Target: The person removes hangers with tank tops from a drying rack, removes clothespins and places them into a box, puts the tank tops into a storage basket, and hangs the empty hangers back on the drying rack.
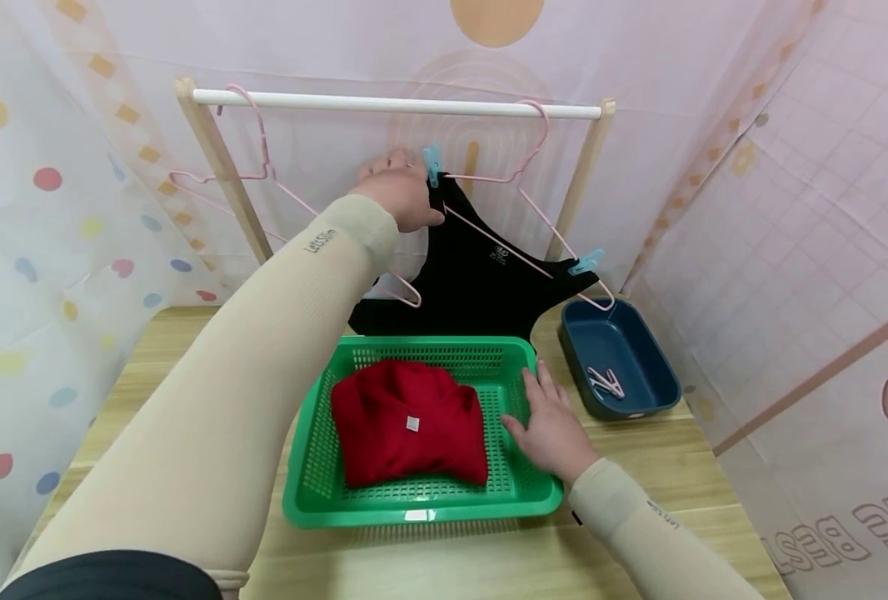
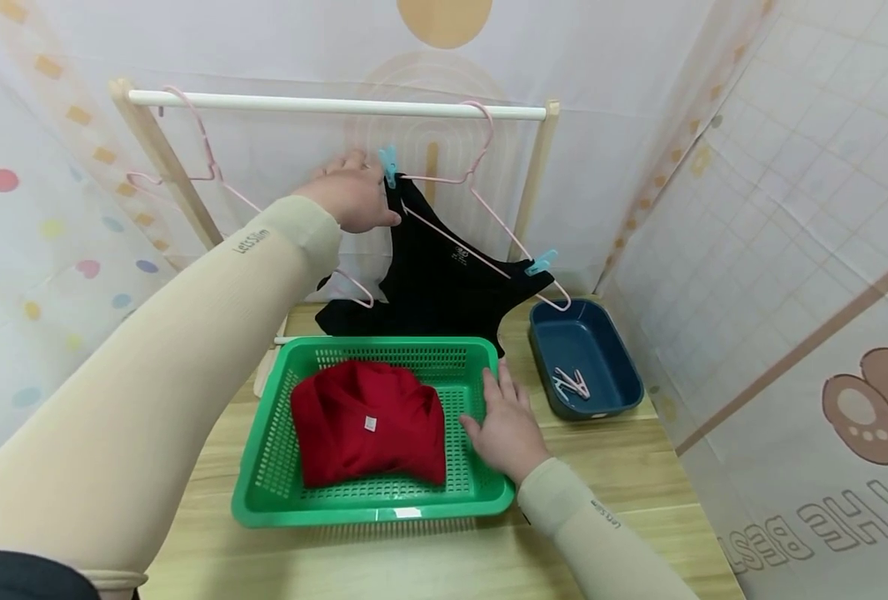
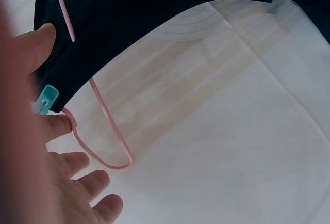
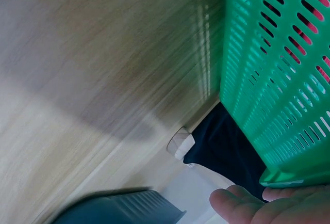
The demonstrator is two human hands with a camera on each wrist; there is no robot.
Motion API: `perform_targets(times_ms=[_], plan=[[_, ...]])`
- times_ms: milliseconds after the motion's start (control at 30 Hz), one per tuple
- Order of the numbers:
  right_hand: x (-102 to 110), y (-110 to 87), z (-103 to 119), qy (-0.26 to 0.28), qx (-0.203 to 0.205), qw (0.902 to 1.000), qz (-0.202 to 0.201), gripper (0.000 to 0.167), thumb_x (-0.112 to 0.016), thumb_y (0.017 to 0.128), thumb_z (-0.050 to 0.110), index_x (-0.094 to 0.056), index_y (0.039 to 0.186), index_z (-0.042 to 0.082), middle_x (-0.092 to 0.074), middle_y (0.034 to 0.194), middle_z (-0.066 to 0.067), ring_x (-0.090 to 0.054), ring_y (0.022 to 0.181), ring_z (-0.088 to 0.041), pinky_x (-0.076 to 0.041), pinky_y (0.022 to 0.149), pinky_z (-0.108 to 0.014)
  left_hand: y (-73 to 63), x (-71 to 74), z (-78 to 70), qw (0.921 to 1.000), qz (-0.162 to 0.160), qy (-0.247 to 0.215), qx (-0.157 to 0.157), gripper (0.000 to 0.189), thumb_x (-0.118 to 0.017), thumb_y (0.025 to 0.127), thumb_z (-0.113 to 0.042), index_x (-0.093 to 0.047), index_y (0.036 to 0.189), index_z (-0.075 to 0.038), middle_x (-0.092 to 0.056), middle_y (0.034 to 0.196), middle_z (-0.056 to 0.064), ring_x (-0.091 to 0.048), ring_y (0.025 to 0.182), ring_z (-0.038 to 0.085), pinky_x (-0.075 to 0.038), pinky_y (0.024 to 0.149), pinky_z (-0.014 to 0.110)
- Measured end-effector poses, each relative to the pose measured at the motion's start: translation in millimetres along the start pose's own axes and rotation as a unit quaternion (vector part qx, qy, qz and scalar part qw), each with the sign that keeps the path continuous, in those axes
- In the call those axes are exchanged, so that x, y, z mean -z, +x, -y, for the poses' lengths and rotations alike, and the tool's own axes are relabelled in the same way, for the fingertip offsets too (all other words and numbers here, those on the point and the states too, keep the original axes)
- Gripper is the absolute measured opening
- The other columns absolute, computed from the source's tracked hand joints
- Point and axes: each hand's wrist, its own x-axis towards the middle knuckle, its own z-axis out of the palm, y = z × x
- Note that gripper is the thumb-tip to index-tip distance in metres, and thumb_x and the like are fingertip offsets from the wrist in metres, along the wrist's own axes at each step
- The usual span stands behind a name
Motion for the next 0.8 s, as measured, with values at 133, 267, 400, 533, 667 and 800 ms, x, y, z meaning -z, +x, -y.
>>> perform_targets(times_ms=[133,267,400,533,667,800], plan=[[0,0.2,0,-0.004,0.001,1.0,-0.004,0.087,-0.066,0.103,0.043,-0.02,0.168,0.007,-0.003,0.178,-0.017,-0.024,0.154,-0.058,-0.035,0.121,-0.064,-3.1,1.3,-1.8,0.9999,-0.012,0.004,-0.009,0.095,-0.052,0.106,-0.054,-0.001,0.169,-0.005,0.008,0.176,0.02,0.0,0.162,0.046,-0.007,0.129,0.063],[1,0.9,1,-0.006,-0.001,1.0,-0.004,0.087,-0.066,0.103,0.043,-0.02,0.168,0.007,-0.003,0.178,-0.017,-0.024,0.154,-0.058,-0.034,0.121,-0.063,-4.7,3.7,-1.1,0.9995,-0.026,0.008,-0.018,0.085,-0.051,0.108,-0.048,-0.012,0.168,-0.003,0.0,0.177,0.018,-0.002,0.163,0.042,-0.01,0.129,0.064],[2,1.3,2,-0.004,-0.004,1.0,-0.003,0.088,-0.067,0.103,0.043,-0.021,0.168,0.007,-0.003,0.178,-0.017,-0.025,0.153,-0.059,-0.034,0.121,-0.064,-5.9,6.4,0.4,0.9988,-0.043,0.007,-0.022,0.068,-0.051,0.11,-0.036,-0.028,0.165,-0.004,-0.021,0.174,0.019,-0.017,0.162,0.039,-0.017,0.127,0.065],[2,2.3,2,-0.004,-0.005,1.0,-0.003,0.088,-0.067,0.103,0.043,-0.021,0.168,0.007,-0.003,0.178,-0.017,-0.025,0.154,-0.059,-0.033,0.122,-0.064,-7.5,5.2,3.0,0.9967,-0.076,-0.003,-0.027,0.031,-0.044,0.109,-0.019,-0.056,0.134,-0.005,-0.056,0.148,0.018,-0.05,0.138,0.035,-0.032,0.119,0.06],[2,3.1,1,-0.005,-0.006,1.0,0.0,0.088,-0.067,0.103,0.043,-0.021,0.168,0.007,-0.003,0.178,-0.016,-0.025,0.154,-0.058,-0.034,0.122,-0.063,-9.0,2.0,6.6,0.9933,-0.106,0.008,-0.046,0.024,-0.036,0.108,-0.01,-0.058,0.113,-0.003,-0.066,0.128,0.019,-0.061,0.119,0.035,-0.046,0.111,0.056],[2,3.6,0,-0.003,-0.009,1.0,-0.001,0.087,-0.067,0.103,0.043,-0.021,0.168,0.008,-0.003,0.178,-0.015,-0.025,0.154,-0.058,-0.035,0.121,-0.063,-9.0,-0.8,9.3,0.9893,-0.132,0.02,-0.059,0.025,-0.034,0.109,-0.011,-0.058,0.109,-0.001,-0.067,0.119,0.021,-0.063,0.113,0.037,-0.052,0.103,0.055]])
